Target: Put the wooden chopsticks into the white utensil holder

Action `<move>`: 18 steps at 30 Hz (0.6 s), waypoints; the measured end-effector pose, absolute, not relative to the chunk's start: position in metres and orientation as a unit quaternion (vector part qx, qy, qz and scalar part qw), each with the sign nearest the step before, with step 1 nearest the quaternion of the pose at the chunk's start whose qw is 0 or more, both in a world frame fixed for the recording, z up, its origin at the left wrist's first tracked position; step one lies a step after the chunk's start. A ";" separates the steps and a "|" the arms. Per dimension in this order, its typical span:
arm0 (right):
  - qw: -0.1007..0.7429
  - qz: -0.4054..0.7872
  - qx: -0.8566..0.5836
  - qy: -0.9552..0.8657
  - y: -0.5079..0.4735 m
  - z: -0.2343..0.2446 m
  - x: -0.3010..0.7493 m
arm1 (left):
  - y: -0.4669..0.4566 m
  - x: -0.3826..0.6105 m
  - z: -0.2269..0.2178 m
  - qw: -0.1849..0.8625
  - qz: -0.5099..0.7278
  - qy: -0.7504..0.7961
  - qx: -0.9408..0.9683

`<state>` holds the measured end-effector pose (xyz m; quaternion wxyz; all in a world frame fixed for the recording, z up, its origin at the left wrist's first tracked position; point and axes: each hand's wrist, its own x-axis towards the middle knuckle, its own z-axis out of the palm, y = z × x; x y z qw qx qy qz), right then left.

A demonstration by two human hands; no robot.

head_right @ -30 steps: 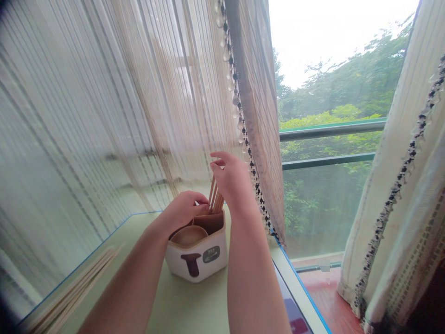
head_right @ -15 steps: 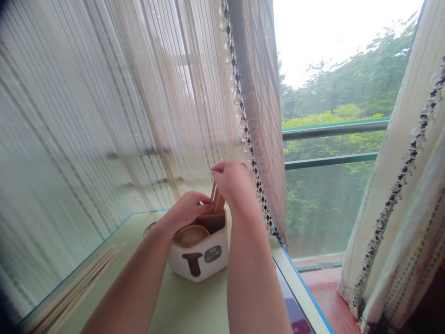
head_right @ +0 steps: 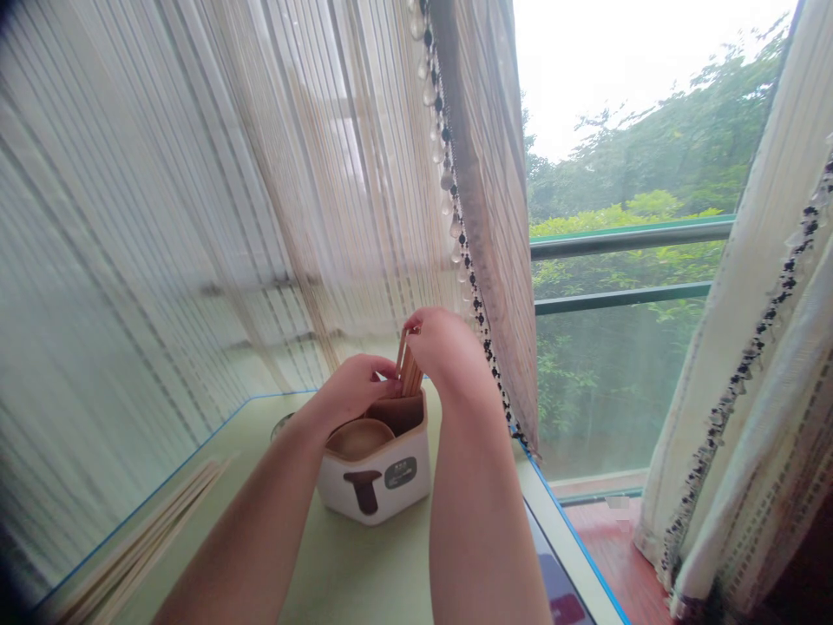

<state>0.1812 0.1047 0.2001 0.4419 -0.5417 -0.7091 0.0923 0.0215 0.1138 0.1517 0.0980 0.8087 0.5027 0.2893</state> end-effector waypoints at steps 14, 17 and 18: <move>0.456 0.090 -0.540 -0.701 0.106 0.201 0.183 | 0.114 0.025 0.155 0.058 0.311 0.476 0.821; 0.459 0.086 -0.532 -0.706 0.108 0.201 0.184 | 0.114 0.027 0.154 0.060 0.306 0.485 0.817; 0.460 0.086 -0.532 -0.706 0.108 0.201 0.185 | 0.114 0.027 0.154 0.065 0.305 0.487 0.816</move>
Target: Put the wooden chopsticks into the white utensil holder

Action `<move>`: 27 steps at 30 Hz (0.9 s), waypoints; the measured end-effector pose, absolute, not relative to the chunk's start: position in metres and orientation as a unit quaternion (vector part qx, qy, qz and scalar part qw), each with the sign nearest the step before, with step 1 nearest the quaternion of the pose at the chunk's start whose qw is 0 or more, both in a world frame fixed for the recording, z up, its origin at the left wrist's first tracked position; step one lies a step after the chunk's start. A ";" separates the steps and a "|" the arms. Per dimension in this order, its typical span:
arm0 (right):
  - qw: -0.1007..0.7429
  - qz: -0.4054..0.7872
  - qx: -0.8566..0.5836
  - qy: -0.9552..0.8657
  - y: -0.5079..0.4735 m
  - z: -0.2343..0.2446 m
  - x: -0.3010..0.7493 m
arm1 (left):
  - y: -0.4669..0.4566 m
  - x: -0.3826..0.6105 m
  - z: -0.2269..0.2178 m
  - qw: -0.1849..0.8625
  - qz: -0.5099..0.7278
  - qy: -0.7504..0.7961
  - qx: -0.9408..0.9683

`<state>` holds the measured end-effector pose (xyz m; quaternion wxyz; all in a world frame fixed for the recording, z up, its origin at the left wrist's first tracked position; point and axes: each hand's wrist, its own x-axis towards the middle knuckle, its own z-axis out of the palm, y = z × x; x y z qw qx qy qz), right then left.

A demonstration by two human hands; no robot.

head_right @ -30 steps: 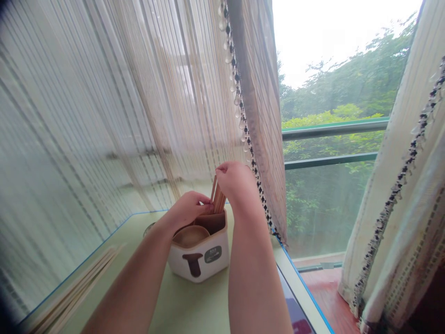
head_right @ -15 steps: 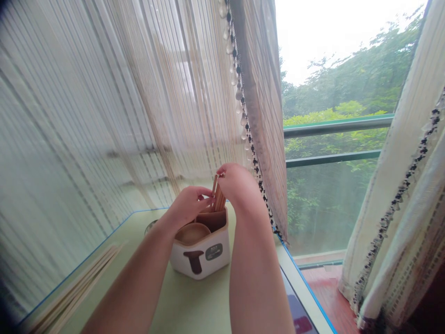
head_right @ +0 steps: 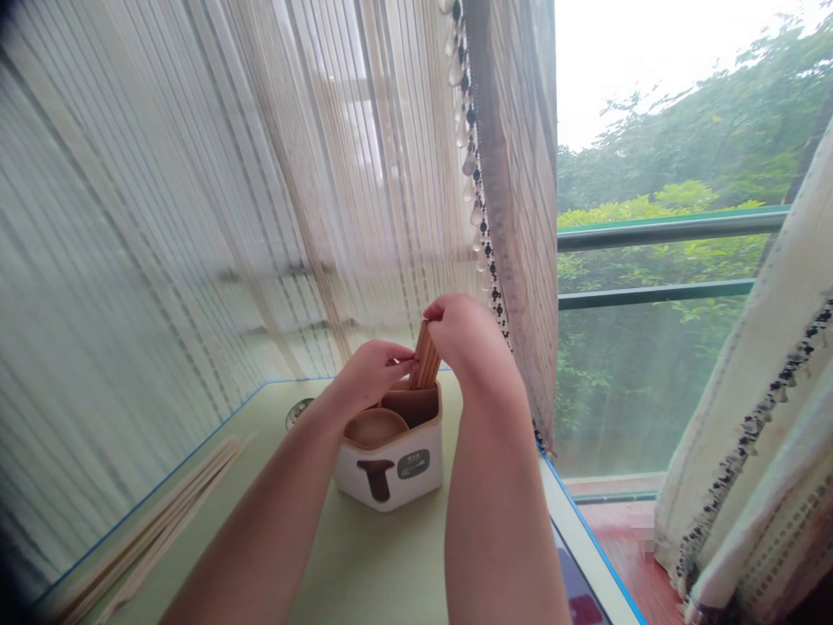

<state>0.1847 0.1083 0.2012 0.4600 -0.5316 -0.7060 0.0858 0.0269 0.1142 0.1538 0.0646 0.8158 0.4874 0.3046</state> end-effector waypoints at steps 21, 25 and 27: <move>0.530 0.028 -0.516 -0.673 0.106 0.204 0.183 | 0.111 0.027 0.151 0.068 0.358 0.490 0.792; 0.657 -0.086 -0.447 -0.601 0.097 0.212 0.175 | 0.099 0.023 0.163 0.010 0.474 0.474 0.742; 0.686 -0.090 -0.426 -0.583 0.091 0.214 0.171 | 0.089 0.020 0.173 -0.020 0.529 0.452 0.718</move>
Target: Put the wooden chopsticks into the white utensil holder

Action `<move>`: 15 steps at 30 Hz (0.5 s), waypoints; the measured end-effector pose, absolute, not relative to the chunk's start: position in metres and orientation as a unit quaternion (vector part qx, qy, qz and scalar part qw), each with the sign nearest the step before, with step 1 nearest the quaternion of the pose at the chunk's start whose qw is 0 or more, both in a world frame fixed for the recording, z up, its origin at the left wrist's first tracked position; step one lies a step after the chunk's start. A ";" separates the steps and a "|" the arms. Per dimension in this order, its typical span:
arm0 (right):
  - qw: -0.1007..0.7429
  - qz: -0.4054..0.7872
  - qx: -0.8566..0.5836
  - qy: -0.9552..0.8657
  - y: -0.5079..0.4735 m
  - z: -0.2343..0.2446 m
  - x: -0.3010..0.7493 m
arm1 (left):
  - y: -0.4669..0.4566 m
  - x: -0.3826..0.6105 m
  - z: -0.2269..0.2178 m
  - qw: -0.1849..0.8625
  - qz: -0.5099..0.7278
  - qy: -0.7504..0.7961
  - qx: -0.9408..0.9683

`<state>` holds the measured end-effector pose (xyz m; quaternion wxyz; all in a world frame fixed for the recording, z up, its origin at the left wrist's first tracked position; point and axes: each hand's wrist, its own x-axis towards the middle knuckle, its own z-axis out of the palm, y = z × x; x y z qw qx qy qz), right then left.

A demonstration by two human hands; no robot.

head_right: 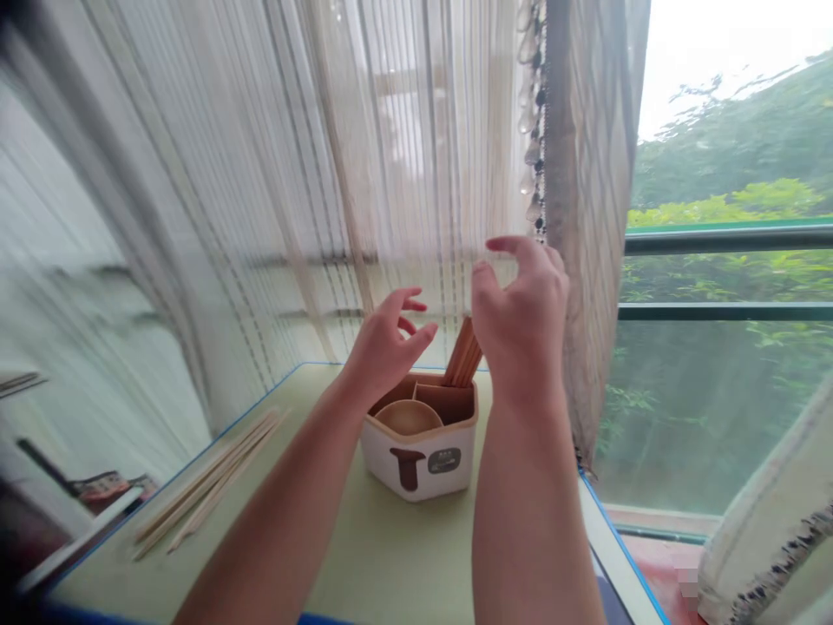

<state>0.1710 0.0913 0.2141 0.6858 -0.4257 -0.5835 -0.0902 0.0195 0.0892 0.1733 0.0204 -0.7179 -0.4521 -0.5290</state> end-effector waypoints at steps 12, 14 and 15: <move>0.650 0.117 -0.278 -0.698 0.030 0.217 0.096 | 0.009 -0.102 0.077 0.186 -0.565 -0.638 -0.489; 0.605 0.087 -0.236 -0.755 0.018 0.209 0.075 | -0.012 -0.129 0.048 0.210 -0.485 -0.708 -0.468; 0.580 0.073 -0.219 -0.782 0.014 0.203 0.063 | -0.021 -0.139 0.037 0.212 -0.450 -0.741 -0.451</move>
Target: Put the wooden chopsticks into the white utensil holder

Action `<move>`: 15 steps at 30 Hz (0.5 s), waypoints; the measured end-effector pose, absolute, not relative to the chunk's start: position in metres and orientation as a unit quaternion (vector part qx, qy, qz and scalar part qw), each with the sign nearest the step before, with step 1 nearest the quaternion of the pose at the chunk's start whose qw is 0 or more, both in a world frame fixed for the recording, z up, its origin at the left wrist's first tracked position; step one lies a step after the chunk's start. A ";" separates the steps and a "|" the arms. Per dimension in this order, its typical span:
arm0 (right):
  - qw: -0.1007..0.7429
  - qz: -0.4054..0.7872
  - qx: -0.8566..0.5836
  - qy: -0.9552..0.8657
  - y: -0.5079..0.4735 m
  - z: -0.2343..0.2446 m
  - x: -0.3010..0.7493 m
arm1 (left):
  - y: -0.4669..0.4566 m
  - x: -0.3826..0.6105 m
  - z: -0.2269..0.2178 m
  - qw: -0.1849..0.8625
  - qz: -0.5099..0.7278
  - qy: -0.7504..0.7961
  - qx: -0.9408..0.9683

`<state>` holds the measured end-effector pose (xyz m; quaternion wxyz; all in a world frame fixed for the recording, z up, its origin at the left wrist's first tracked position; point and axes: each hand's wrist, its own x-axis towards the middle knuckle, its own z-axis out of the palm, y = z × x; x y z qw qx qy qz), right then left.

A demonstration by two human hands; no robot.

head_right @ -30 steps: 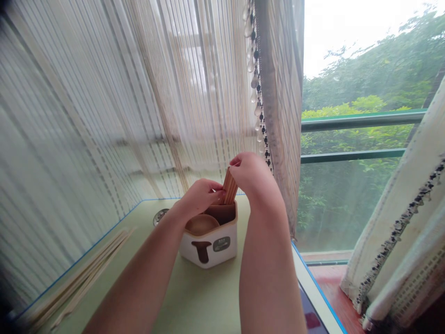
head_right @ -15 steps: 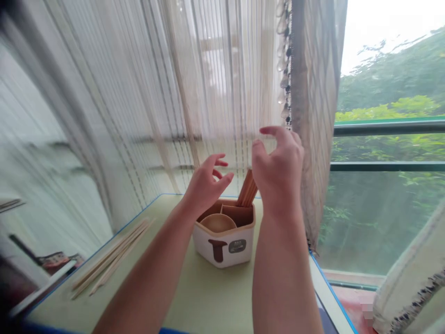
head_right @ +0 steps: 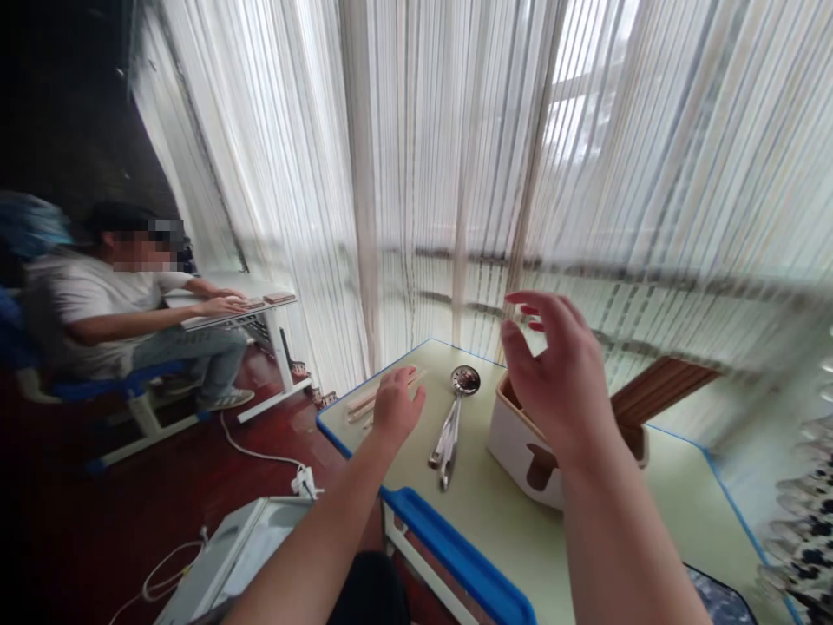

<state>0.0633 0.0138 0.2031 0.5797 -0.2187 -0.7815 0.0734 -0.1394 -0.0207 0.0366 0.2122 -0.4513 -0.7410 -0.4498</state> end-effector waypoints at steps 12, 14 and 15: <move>0.430 0.117 -0.259 -0.857 0.022 0.019 -0.030 | -0.038 -0.156 0.001 0.152 -0.276 -0.833 -0.454; 0.431 0.085 -0.260 -0.860 0.021 0.011 -0.026 | -0.039 -0.157 0.002 0.117 -0.249 -0.846 -0.456; 0.426 0.072 -0.257 -0.864 0.020 0.009 -0.024 | -0.039 -0.157 0.003 0.083 -0.243 -0.849 -0.461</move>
